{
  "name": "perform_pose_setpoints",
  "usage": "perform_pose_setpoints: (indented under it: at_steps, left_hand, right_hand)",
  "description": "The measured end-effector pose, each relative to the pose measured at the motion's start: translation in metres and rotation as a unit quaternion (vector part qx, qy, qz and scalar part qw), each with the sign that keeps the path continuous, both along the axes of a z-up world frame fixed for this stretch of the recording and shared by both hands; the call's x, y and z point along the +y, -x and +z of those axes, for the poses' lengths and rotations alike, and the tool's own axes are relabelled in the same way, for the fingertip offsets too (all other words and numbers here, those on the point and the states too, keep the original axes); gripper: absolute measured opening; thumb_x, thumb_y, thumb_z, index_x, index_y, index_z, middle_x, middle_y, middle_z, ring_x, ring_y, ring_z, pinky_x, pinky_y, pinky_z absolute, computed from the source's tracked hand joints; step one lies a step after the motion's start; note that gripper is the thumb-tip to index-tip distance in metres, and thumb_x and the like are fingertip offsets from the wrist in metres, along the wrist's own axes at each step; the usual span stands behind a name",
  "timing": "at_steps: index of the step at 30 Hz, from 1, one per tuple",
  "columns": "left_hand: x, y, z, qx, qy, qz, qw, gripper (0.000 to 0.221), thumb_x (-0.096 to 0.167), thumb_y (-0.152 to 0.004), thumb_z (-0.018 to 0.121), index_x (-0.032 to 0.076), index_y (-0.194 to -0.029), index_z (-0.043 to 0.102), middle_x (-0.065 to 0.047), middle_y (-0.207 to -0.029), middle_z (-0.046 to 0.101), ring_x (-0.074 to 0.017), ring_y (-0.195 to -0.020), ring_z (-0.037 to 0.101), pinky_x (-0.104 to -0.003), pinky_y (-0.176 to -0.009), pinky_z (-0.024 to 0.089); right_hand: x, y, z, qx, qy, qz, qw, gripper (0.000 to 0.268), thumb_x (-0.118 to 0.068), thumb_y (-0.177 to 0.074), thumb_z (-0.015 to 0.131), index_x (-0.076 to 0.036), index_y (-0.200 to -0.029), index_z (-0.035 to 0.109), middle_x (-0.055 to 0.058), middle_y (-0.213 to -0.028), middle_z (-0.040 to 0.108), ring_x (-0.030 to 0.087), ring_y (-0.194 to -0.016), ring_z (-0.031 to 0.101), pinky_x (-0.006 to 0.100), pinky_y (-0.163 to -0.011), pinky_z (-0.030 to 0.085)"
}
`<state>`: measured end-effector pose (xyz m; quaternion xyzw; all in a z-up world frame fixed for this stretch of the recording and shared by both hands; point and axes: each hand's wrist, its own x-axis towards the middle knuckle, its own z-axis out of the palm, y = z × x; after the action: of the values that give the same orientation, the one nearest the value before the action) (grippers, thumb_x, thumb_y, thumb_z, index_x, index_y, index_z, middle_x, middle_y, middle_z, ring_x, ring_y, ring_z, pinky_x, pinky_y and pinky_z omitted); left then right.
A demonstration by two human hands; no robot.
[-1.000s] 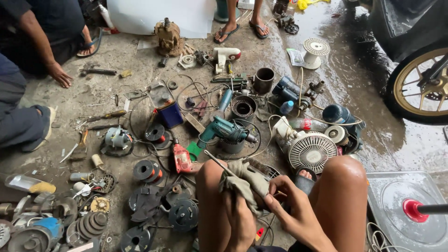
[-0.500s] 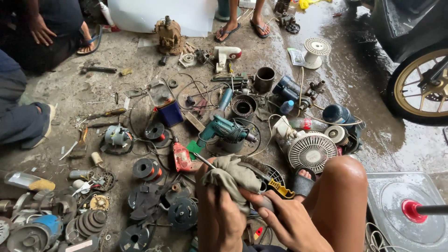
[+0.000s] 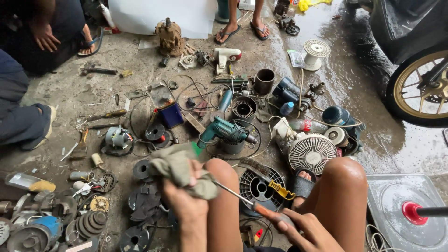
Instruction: Disassembling a transformer component using a screwdriver and hands on a workshop floor.
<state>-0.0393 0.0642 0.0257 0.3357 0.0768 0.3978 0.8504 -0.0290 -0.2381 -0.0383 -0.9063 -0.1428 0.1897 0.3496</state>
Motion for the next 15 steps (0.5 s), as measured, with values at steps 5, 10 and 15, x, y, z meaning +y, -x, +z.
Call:
perform_pose_setpoints:
  at_steps: [5,10,15]
  left_hand:
    - [0.039,0.014,0.020,-0.073,-0.013,0.028,0.997,0.016,0.016,-0.106,0.048,0.008,-0.110,0.061,-0.005,-0.084,0.062,-0.0144,-0.060,0.052,-0.035,-0.063,0.053]
    - [-0.015,0.013,-0.039,0.065,-0.056,-0.035,0.996,0.045,0.023,-0.100,0.053,-0.001,-0.138,0.056,-0.015,-0.131,0.066,-0.0220,-0.110,0.064,-0.033,-0.090,0.052]
    - [-0.117,0.000,-0.122,0.081,-0.226,-0.143,0.960,0.059,0.029,-0.094,0.061,0.000,-0.144,0.047,-0.017,-0.137,0.062,-0.0266,-0.120,0.061,-0.037,-0.099,0.049]
  right_hand:
    - [-0.004,-0.011,0.059,0.027,-0.250,0.028,0.967,0.056,-0.026,-0.098,0.045,-0.009,-0.146,0.067,0.009,-0.084,0.081,0.016,-0.070,0.067,0.026,-0.065,0.045]
    - [0.002,-0.018,0.053,-0.020,-0.344,-0.045,0.938,0.061,-0.029,-0.100,0.047,-0.001,-0.153,0.055,0.007,-0.077,0.060,0.015,-0.063,0.049,0.027,-0.058,0.035]
    - [0.022,-0.030,0.025,-0.069,-0.374,-0.024,0.924,0.034,-0.017,-0.099,0.055,0.004,-0.123,0.064,0.009,-0.093,0.070,0.016,-0.074,0.058,0.028,-0.065,0.049]
